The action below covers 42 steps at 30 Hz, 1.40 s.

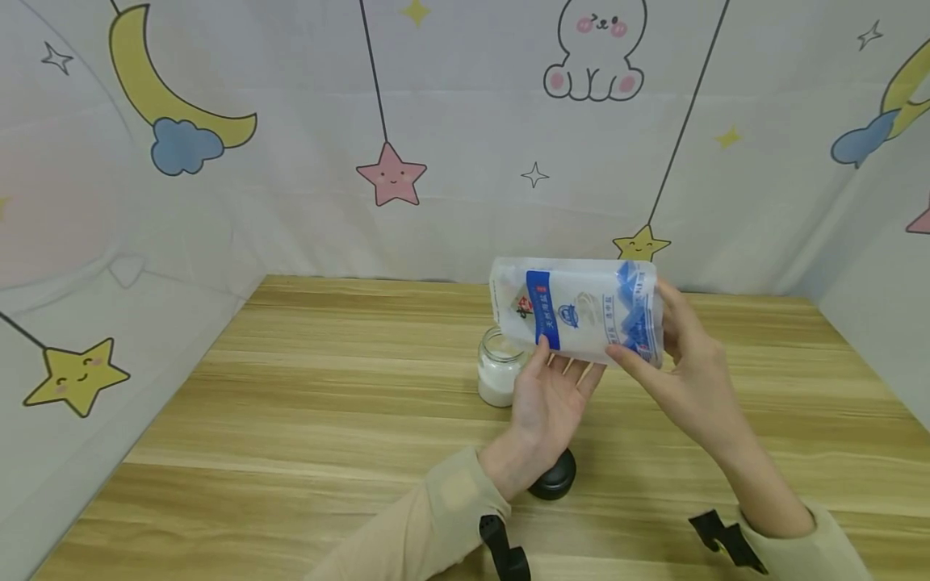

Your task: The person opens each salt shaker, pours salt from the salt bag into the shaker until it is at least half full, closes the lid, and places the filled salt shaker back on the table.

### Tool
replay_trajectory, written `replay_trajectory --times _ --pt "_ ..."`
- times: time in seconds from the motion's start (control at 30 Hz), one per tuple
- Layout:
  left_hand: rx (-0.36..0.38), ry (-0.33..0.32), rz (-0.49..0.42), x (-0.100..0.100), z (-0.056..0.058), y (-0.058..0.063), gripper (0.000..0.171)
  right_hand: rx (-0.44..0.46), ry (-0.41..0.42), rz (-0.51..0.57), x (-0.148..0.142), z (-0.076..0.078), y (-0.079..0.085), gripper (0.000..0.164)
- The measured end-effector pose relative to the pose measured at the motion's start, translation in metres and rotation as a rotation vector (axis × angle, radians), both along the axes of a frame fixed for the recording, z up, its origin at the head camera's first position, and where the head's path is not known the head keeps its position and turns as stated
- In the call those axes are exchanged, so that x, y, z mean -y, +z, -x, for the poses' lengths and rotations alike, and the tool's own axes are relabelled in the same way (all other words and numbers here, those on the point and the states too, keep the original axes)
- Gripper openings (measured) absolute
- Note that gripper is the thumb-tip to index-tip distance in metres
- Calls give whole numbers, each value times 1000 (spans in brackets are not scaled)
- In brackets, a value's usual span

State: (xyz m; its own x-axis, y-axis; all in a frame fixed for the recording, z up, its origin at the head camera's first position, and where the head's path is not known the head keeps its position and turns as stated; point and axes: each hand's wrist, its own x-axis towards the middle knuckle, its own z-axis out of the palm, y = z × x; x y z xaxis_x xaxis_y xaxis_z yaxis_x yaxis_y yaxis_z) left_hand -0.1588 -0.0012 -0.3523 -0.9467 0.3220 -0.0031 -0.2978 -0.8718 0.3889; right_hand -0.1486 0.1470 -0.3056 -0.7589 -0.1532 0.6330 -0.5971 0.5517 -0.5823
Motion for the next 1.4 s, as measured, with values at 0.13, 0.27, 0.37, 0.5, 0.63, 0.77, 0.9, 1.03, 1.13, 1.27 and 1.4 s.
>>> replay_trajectory --times 0.13,0.27,0.37,0.5,0.63,0.77,0.9,1.03,1.13,1.27,1.4 --pt "-8 -2 -5 0 0 0 44 13 -2 -1 0 -1 1 87" --pt "-7 -6 -2 0 0 0 44 23 -2 -3 0 -1 2 87" --pt "-10 -13 4 0 0 0 44 20 -6 -7 1 -2 2 86" --pt "-19 -12 12 1 1 -1 44 18 -13 -10 1 -2 1 85" --pt "-25 -6 15 0 1 -1 43 16 -10 -1 2 -2 1 85" --pt "-16 -2 23 0 1 -1 42 10 1 9 3 -4 2 85" --pt "-3 3 24 0 0 0 42 -2 3 10 4 -4 2 85" --pt "3 11 17 0 0 0 43 1 4 14 3 -4 2 86" --pt "3 12 7 1 -1 0 43 8 4 13 3 -5 2 85" --pt "3 7 -3 1 -1 0 43 11 2 10 3 -4 3 84" --pt "3 3 -6 1 -1 1 42 9 2 8 3 -4 3 85"
